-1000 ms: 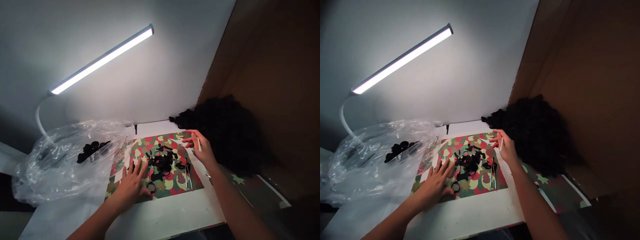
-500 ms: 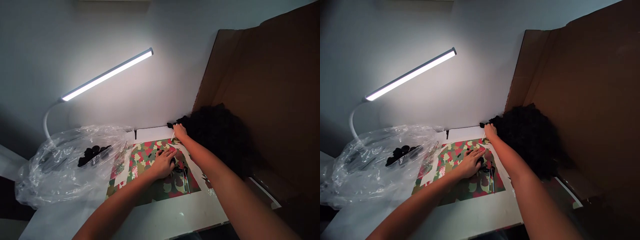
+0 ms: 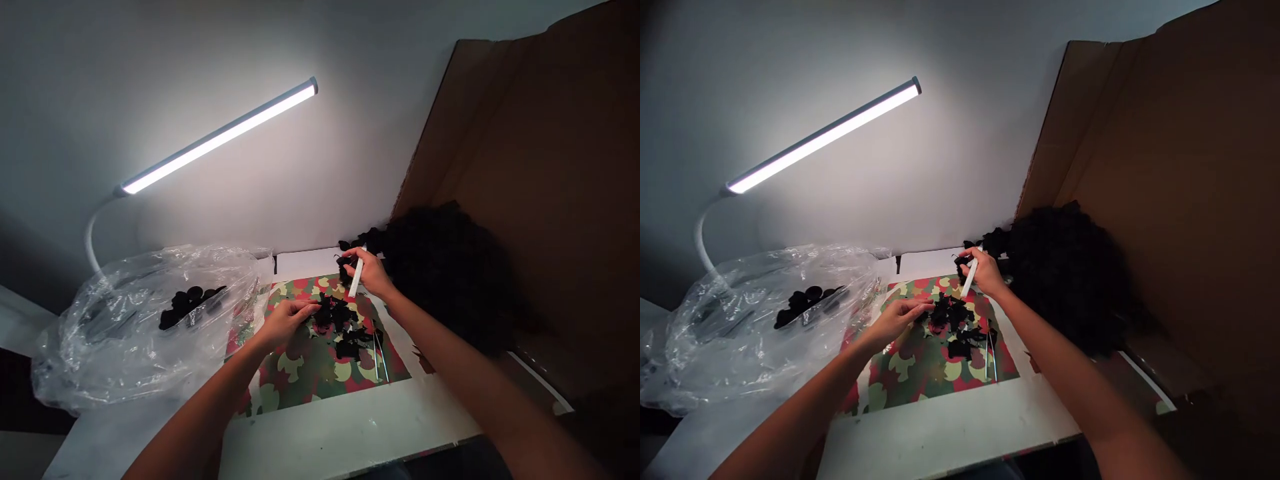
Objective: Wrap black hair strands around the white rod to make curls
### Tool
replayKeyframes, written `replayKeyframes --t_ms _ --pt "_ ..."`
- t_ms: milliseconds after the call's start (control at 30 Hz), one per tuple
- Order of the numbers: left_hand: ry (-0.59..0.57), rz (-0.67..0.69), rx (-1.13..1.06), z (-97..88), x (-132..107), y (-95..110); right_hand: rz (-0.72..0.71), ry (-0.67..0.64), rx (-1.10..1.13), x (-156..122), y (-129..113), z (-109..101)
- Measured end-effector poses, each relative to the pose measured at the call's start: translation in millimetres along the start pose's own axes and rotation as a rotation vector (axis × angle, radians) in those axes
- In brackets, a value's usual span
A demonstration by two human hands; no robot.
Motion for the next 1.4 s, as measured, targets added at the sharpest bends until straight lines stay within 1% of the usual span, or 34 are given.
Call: replayKeyframes --t_ms 133,200,267,333,367,467,533,600,667,700,767,833,900,933,1000,1033,1100,1167,1233,1300,1400 --pt "0.080 -0.009 -0.088 10.3 7.5 2.2 -0.042 -0.009 0.181 -16.0 -24.4 16.5" --pt "0.086 -0.019 -0.192 15.4 13.6 5.3 -0.061 -0.064 0.245 -20.7 -38.9 27.8" --pt "0.084 -0.020 -0.307 18.6 18.6 9.8 -0.086 -0.149 0.281 -25.4 -52.5 37.2" --pt "0.105 -0.026 -0.376 18.1 20.1 13.9 -0.101 -0.208 0.289 -30.4 -60.6 40.8" --pt "0.126 -0.035 -0.380 16.3 19.0 15.3 -0.097 -0.216 0.281 -33.3 -61.7 40.2" --pt "0.222 -0.067 -0.412 6.3 6.5 16.9 -0.053 -0.196 0.208 -46.8 -54.5 36.3" --pt "0.274 -0.086 -0.464 -1.2 -8.1 16.3 -0.039 -0.221 0.140 -62.9 -45.9 39.2" --pt "0.293 -0.122 -0.474 -6.9 -24.9 13.6 -0.059 -0.272 0.084 -82.9 -37.3 47.0" --pt "0.303 -0.161 -0.439 -11.7 -41.7 8.2 -0.062 -0.305 0.031 -101.2 -27.6 53.8" --pt "0.306 -0.174 -0.415 -14.1 -49.5 4.5 -0.055 -0.318 0.004 -107.8 -22.4 55.1" --pt "0.307 -0.183 -0.336 -19.8 -63.5 -3.7 -0.027 -0.328 -0.050 -113.6 -12.4 50.9" --pt "0.253 -0.169 -0.153 -25.0 -74.4 -9.9 0.005 -0.326 -0.097 -109.6 -5.8 39.6" --pt "0.174 -0.111 0.128 -28.3 -81.6 -10.7 0.029 -0.318 -0.124 -99.1 -5.2 28.0" --pt "0.153 -0.067 0.274 -28.8 -83.4 -8.5 0.034 -0.313 -0.128 -92.6 -7.1 24.7" --pt "0.156 0.029 0.501 -26.2 -82.8 0.1 0.027 -0.307 -0.122 -79.0 -13.6 26.7" --pt "0.166 0.072 0.567 -22.6 -80.1 5.7 0.017 -0.306 -0.115 -72.3 -17.1 32.2" --pt "0.173 0.135 0.604 -11.7 -70.7 16.0 -0.009 -0.337 -0.091 -60.6 -22.5 50.2" --pt "0.195 0.172 0.569 0.8 -58.7 22.6 -0.026 -0.365 -0.066 -51.7 -25.3 69.0" --pt "0.233 0.195 0.507 11.1 -47.7 24.3 -0.053 -0.373 -0.037 -47.0 -29.0 80.1" --pt "0.282 0.194 0.436 16.8 -39.9 21.7 -0.088 -0.361 -0.002 -48.2 -36.4 80.3" --pt "0.321 0.154 0.302 18.9 -34.5 16.3 -0.143 -0.348 0.062 -61.1 -54.4 68.1"
Point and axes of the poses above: each hand's wrist, its own x-axis towards the middle knuckle, its own z-axis out of the palm, y = z × x, the point moved 3 cm from there along x, towards the middle knuckle, and after that the axes turned 8 degrees about x, right-handed, at the moved point
